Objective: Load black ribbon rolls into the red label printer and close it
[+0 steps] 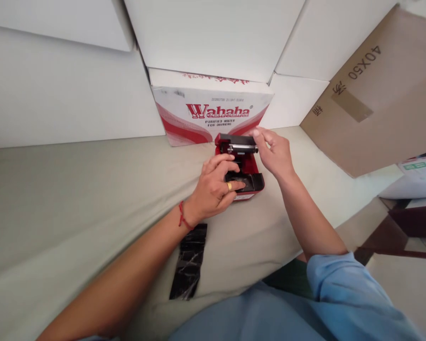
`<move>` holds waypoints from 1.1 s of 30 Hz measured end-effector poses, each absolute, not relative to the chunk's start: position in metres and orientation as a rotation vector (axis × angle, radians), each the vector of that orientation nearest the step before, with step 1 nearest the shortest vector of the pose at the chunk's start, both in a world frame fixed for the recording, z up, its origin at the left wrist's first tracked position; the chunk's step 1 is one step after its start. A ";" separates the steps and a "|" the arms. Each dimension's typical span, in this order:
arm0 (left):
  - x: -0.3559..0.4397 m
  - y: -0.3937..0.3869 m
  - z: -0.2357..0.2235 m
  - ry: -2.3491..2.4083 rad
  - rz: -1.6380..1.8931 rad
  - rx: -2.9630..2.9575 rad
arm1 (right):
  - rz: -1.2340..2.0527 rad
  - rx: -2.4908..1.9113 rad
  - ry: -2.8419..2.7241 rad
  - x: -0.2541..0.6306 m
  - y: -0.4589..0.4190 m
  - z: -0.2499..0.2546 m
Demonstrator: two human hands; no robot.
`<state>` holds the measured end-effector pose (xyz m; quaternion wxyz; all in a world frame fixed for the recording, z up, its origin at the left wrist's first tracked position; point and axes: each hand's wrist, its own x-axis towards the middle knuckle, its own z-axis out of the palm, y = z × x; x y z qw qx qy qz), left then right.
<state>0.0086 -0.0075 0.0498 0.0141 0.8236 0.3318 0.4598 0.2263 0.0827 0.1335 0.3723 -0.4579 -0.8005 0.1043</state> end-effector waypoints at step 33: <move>-0.010 0.033 -0.018 0.858 1.383 1.552 | 0.204 -1.310 -2.261 0.236 -0.015 0.081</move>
